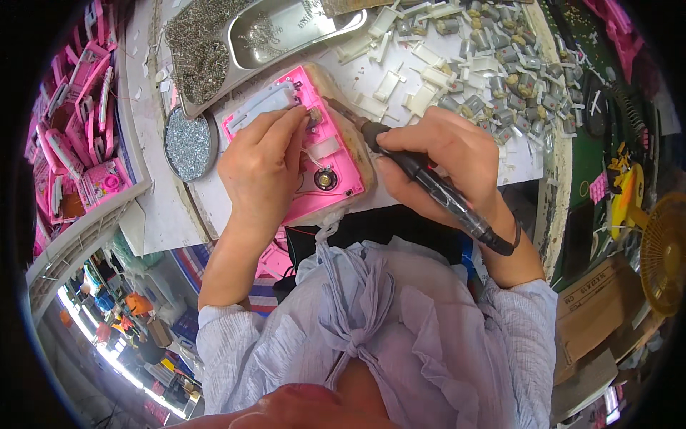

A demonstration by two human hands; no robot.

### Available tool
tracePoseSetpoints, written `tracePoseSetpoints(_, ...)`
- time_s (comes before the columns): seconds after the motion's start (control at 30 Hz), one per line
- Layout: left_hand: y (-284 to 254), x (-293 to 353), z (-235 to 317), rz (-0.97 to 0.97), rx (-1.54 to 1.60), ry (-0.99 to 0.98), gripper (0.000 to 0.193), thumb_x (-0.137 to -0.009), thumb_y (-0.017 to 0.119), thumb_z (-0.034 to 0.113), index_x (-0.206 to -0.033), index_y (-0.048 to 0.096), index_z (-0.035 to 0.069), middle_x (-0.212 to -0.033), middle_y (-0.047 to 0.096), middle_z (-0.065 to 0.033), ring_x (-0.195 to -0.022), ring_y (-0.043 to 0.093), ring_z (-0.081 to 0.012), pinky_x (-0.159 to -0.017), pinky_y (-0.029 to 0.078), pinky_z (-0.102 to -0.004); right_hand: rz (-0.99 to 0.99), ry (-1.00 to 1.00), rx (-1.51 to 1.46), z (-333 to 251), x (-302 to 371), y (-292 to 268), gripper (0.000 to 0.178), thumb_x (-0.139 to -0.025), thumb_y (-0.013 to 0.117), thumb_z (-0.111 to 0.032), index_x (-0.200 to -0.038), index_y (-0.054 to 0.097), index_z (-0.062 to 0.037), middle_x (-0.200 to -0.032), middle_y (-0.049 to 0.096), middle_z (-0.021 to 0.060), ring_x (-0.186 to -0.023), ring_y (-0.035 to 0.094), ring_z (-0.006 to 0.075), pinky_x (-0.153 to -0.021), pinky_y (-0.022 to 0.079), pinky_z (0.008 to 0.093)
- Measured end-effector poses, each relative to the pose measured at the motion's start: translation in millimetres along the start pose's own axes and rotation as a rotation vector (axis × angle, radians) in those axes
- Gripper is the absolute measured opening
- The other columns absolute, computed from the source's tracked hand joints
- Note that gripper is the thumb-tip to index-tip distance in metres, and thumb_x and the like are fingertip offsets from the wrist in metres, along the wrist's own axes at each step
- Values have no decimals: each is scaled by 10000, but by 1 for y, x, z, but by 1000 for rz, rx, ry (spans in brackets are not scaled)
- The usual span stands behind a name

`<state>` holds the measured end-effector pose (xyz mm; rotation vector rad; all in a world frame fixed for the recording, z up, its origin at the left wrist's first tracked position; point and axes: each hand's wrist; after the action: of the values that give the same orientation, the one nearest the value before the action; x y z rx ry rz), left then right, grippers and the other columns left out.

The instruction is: Assembling the internal components and housing of a pink electronic toy using soldering and a glue gun.

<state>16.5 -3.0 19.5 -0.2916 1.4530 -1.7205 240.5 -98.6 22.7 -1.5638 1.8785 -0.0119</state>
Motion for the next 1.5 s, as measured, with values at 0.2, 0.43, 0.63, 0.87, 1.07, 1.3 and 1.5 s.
tracePoseSetpoints(0.2, -31, 24, -29, 196, 7, -67, 241, -843, 812, 160, -1043, 736, 49, -1020, 717, -98, -895, 687, -278, -814, 532, -377, 49, 15, -1, 1, 5, -10, 273, -729, 808, 13, -980, 700, 2, -656, 588, 48, -537, 509, 166, -490, 371, 292)
tracePoseSetpoints(0.43, -53, 51, -57, -174, -202, -155, 186, -841, 807, 140, -974, 722, 41, -941, 701, -95, -890, 650, -227, -817, 478, -365, 70, -13, -26, 1, 3, -1, 286, -745, 789, 27, -1011, 684, 28, -646, 554, 53, -555, 479, 156, -505, 342, 289)
tracePoseSetpoints(0.63, -18, 20, -44, 294, 421, -152, 92, -824, 778, 2, -906, 744, 27, -938, 736, -72, -706, 680, -137, -579, 525, -258, 143, 265, -330, -14, 4, 27, 364, -844, 764, 24, -1183, 632, 37, -922, 670, 83, -797, 622, 133, -715, 492, 262)
tracePoseSetpoints(0.87, -6, 25, -34, 186, 1157, -595, 89, -924, 716, -18, -1004, 700, -53, -940, 736, -96, -757, 676, -108, -707, 551, -236, -50, 330, -400, -21, -35, 73, 464, -889, 708, 73, -1323, 556, 8, -1076, 692, 99, -1016, 687, 160, -908, 554, 297)
tracePoseSetpoints(1.07, -10, 26, -39, 102, 1155, -620, 106, -943, 715, 25, -1017, 718, -52, -850, 719, -50, -754, 663, -96, -697, 536, -228, -49, 298, -327, -16, -57, 101, 442, -887, 690, 46, -1309, 589, -40, -1101, 691, 94, -984, 689, 156, -871, 552, 285)
tracePoseSetpoints(1.3, -4, 26, -46, 133, 871, -464, 111, -878, 777, 55, -937, 731, -28, -806, 715, -64, -694, 670, -83, -622, 542, -240, -14, 292, -378, -18, -66, 114, 395, -858, 707, 24, -1241, 654, -58, -1107, 701, 115, -925, 705, 218, -821, 556, 316)
tracePoseSetpoints(1.5, -3, 27, -53, 111, 947, -534, 117, -861, 794, 70, -921, 734, -12, -772, 701, -56, -654, 647, -90, -602, 521, -242, 65, 206, -258, -11, -59, 116, 391, -854, 710, 41, -1231, 660, -53, -1083, 703, 114, -915, 704, 212, -817, 554, 313)
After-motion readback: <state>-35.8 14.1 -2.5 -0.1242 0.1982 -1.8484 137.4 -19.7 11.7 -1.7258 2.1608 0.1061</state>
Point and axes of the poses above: each hand's wrist, its own x-axis away from the middle knuckle, its own y-axis out of the palm, z = x × y
